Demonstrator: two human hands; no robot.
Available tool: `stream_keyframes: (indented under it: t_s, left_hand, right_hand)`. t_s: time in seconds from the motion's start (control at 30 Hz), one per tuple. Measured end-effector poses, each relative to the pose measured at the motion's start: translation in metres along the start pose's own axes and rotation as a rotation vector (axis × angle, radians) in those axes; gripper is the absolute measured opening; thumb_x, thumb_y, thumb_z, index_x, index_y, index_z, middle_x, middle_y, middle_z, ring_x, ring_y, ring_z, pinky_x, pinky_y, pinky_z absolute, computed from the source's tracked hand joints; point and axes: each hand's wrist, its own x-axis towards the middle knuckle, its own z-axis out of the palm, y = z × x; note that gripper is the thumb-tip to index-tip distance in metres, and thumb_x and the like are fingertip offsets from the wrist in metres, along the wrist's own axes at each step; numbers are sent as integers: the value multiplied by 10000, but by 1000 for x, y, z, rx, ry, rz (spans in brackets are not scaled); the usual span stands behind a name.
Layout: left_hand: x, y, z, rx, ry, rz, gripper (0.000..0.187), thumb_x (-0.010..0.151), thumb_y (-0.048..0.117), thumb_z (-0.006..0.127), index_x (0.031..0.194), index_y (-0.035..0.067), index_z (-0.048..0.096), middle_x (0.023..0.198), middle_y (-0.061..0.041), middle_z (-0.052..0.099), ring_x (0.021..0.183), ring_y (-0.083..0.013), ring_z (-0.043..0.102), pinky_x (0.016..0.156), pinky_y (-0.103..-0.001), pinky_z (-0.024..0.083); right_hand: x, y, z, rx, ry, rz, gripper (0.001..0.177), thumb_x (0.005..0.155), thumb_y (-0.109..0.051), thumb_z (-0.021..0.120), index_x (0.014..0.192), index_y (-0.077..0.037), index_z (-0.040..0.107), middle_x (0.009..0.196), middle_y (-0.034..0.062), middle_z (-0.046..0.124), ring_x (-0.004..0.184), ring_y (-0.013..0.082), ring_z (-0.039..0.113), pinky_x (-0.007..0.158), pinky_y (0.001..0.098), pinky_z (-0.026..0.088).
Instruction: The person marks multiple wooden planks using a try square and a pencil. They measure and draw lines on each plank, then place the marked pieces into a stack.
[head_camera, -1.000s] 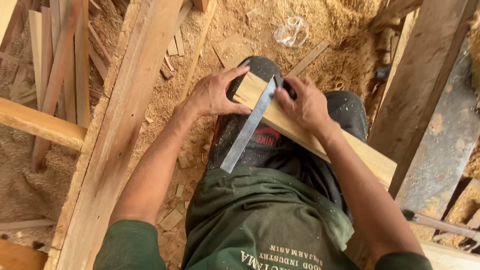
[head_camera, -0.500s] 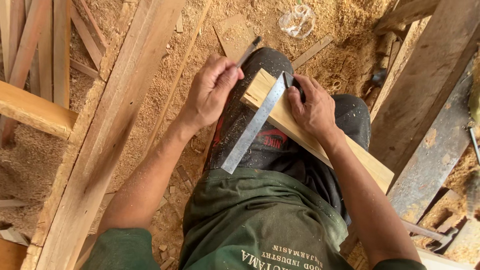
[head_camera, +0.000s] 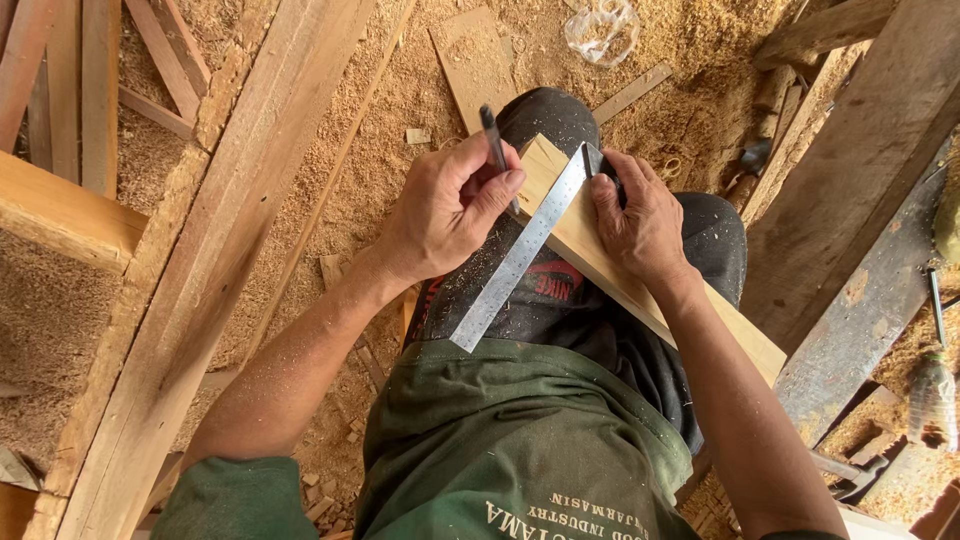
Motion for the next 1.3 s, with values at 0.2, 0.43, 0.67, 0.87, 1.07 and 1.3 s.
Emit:
stream_keyframes:
  t_s: [0.2, 0.43, 0.67, 0.87, 1.07, 1.3]
  left_hand:
    - [0, 0, 6, 166, -4, 38, 180, 1107, 248, 580, 1024, 104, 647, 689, 42, 589, 514, -33, 498, 441, -216, 435]
    - [4, 7, 8, 272, -11, 97, 157, 1104, 213, 595, 1006, 96, 632, 801, 2, 670, 560, -65, 569, 484, -237, 477]
    - [6, 12, 9, 290, -29, 84, 144, 1092, 200, 603, 1012, 83, 626, 836, -35, 701, 616, -106, 662, 534, -277, 533]
    - [4, 3, 12, 341, -41, 108, 150, 1096, 218, 594, 1029, 85, 603, 870, -34, 718, 618, -104, 657, 523, -270, 531]
    - [-6, 2, 11, 428, -249, -15, 187, 1080, 258, 597, 1009, 90, 639, 719, -22, 667, 437, -96, 526, 352, -235, 437]
    - [5, -16, 19, 400, -88, 163, 188, 1097, 234, 591, 1061, 70, 674, 912, -76, 743, 532, -69, 584, 395, -205, 476]
  right_hand:
    - [0, -1, 1, 8, -3, -9, 402, 1111, -320, 506, 1360, -21, 607, 1170, 186, 676, 1032, 357, 683, 879, 442, 539]
    - [0, 0, 1, 0, 3, -5, 398, 1101, -306, 519, 1364, -19, 606, 1146, 180, 675, 1034, 357, 679, 882, 441, 538]
    - [0, 1, 2, -14, 6, 15, 384, 1095, -296, 534, 1362, -31, 611, 1149, 177, 677, 1052, 359, 675, 894, 445, 531]
    - [0, 1, 3, -24, 12, 3, 371, 1096, -291, 537, 1351, -33, 617, 1159, 179, 680, 1051, 366, 676, 885, 447, 535]
    - [-1, 2, 3, -19, 12, -11, 381, 1099, -299, 533, 1347, -22, 615, 1112, 174, 680, 1001, 346, 687, 855, 436, 545]
    - [1, 2, 5, -44, 27, -67, 370, 1114, -298, 532, 1345, -21, 615, 1112, 176, 680, 1006, 353, 680, 853, 440, 541]
